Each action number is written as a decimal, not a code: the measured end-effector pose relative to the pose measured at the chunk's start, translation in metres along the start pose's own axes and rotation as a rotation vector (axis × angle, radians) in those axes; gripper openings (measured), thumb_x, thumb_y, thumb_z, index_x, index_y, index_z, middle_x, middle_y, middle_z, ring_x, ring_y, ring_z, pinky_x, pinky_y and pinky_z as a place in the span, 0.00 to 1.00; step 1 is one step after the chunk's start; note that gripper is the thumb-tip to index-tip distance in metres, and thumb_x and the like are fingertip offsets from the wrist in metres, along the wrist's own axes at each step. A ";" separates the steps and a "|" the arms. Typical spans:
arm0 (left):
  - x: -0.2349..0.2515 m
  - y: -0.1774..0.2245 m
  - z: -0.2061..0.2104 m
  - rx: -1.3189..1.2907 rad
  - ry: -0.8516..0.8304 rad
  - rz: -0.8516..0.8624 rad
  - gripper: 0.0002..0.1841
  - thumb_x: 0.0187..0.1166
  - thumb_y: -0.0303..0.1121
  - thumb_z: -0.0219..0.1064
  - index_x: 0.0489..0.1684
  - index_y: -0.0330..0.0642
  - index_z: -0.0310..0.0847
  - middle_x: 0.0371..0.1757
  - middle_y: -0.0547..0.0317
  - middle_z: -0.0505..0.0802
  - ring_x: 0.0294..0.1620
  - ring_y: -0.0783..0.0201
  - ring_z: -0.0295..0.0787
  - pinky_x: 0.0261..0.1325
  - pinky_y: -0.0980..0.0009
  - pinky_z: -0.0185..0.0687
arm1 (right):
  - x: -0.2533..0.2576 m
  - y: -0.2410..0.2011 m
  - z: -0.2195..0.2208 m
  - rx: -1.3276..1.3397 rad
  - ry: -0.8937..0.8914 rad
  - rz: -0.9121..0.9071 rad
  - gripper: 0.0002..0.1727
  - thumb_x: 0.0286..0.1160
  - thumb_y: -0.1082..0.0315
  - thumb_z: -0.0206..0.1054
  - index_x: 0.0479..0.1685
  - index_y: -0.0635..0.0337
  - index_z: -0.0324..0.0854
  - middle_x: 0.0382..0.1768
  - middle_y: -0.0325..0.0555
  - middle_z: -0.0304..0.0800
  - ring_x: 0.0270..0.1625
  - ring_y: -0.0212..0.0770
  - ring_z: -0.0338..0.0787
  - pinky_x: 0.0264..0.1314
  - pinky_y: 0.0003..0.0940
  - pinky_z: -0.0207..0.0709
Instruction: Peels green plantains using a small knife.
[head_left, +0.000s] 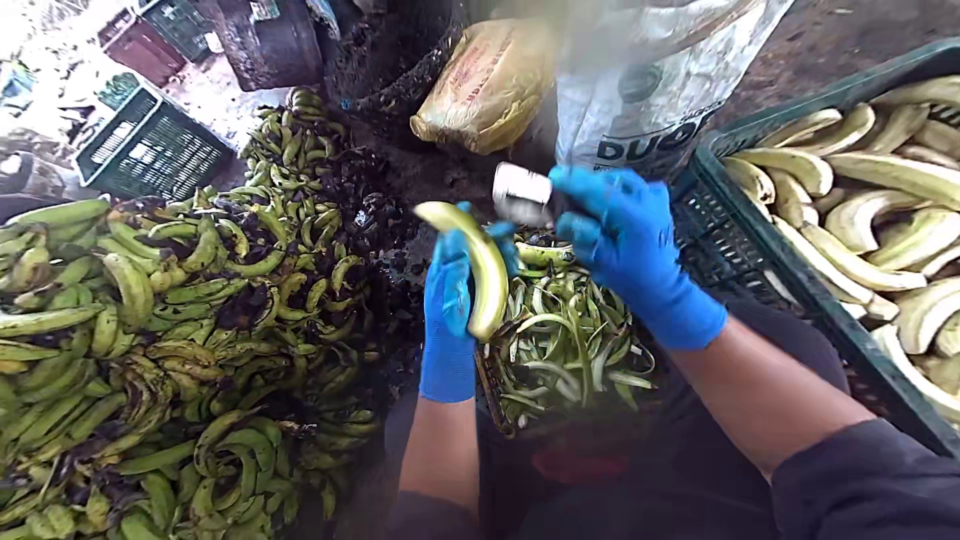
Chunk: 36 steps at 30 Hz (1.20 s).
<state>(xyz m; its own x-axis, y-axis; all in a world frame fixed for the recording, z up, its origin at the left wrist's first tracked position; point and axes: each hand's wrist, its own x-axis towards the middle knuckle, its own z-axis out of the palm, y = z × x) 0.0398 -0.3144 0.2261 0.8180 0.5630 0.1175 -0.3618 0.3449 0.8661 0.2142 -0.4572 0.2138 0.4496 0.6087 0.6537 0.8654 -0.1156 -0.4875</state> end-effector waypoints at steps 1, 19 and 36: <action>0.007 -0.001 0.008 -0.122 0.145 0.167 0.21 0.93 0.41 0.37 0.76 0.47 0.66 0.60 0.53 0.91 0.54 0.61 0.91 0.57 0.63 0.89 | -0.014 -0.014 0.005 0.003 0.032 -0.080 0.29 0.84 0.41 0.56 0.76 0.45 0.82 0.61 0.54 0.90 0.58 0.53 0.88 0.57 0.61 0.74; -0.011 0.012 -0.006 0.406 -0.391 -0.222 0.41 0.84 0.38 0.58 0.95 0.52 0.36 0.66 0.47 0.86 0.52 0.54 0.91 0.54 0.56 0.91 | 0.027 0.024 0.000 0.082 -0.221 0.178 0.32 0.87 0.38 0.45 0.73 0.43 0.84 0.63 0.50 0.91 0.61 0.52 0.90 0.60 0.62 0.78; -0.018 0.013 0.008 0.245 0.065 -0.023 0.28 0.89 0.47 0.48 0.88 0.53 0.58 0.53 0.61 0.90 0.45 0.69 0.90 0.49 0.69 0.89 | -0.013 -0.016 0.016 0.080 0.019 -0.196 0.29 0.85 0.39 0.53 0.71 0.44 0.85 0.57 0.49 0.93 0.56 0.45 0.90 0.58 0.53 0.73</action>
<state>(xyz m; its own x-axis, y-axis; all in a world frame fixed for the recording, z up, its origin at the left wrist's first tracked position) 0.0235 -0.3261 0.2386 0.7916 0.6068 0.0721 -0.2182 0.1705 0.9609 0.1910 -0.4507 0.2033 0.2793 0.5982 0.7511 0.9168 0.0662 -0.3937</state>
